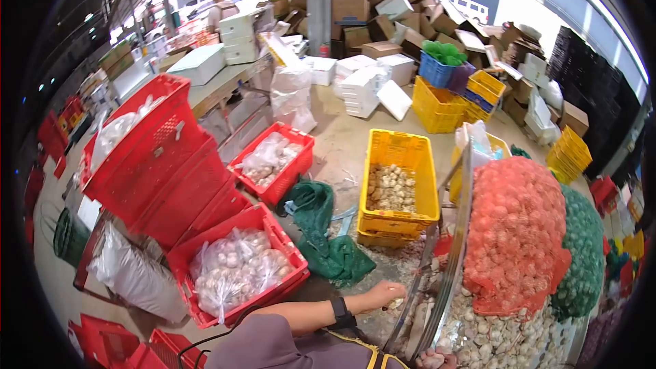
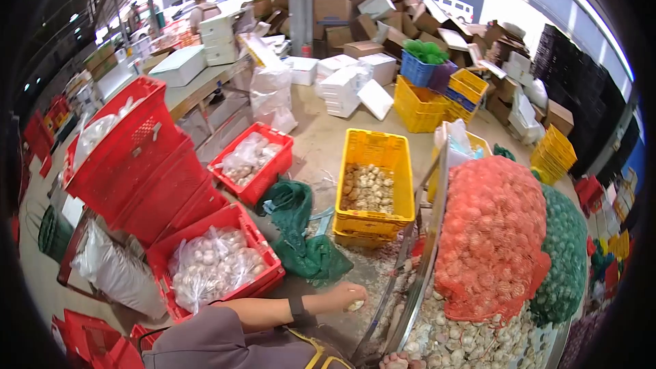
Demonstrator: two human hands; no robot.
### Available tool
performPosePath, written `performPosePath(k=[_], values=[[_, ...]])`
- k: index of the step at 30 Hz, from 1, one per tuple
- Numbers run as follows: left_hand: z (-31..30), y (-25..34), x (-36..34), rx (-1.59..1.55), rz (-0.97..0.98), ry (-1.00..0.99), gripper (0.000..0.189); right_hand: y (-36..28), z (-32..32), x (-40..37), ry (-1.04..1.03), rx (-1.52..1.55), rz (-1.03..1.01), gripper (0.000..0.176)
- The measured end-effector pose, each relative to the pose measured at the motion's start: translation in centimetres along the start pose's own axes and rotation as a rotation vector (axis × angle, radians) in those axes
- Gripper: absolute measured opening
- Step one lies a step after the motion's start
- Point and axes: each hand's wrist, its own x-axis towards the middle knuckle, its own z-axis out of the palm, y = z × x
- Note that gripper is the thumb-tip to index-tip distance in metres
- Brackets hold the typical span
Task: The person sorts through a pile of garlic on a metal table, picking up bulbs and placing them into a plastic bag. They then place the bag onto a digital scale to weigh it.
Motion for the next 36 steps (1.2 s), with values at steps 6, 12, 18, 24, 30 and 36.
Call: performPosePath(k=[6, 12, 18, 24, 30, 36], values=[[-5.6, -0.2, -8.8, -0.004, 0.028, 0.151, 0.021, 3.8, 6.6, -0.3, -0.744, 0.047, 0.589, 0.031], [-7.8, -2.0, -14.8, -0.037, 0.173, 0.378, 0.016, 9.3, 16.3, -8.3, -0.456, -0.246, 0.321, 0.016], [-9.1, -2.9, -19.5, 0.46, 0.604, 0.528, 0.027, 13.8, 15.2, -1.3, -0.804, -0.279, 0.804, 0.046], [-4.4, 0.2, -24.2, 0.55, 0.442, 0.546, 0.035, 13.9, 17.2, 1.1, -0.825, -0.431, 0.834, 0.048], [-0.3, -1.1, -25.5, 0.666, 0.377, 0.335, 0.043, 16.2, 16.2, -0.2, -0.838, -0.405, 0.876, 0.044], [-2.2, -6.5, -28.1, 0.897, 0.752, 0.746, 0.047, 16.3, 15.5, -1.8, -0.835, -0.403, 0.881, 0.042]])
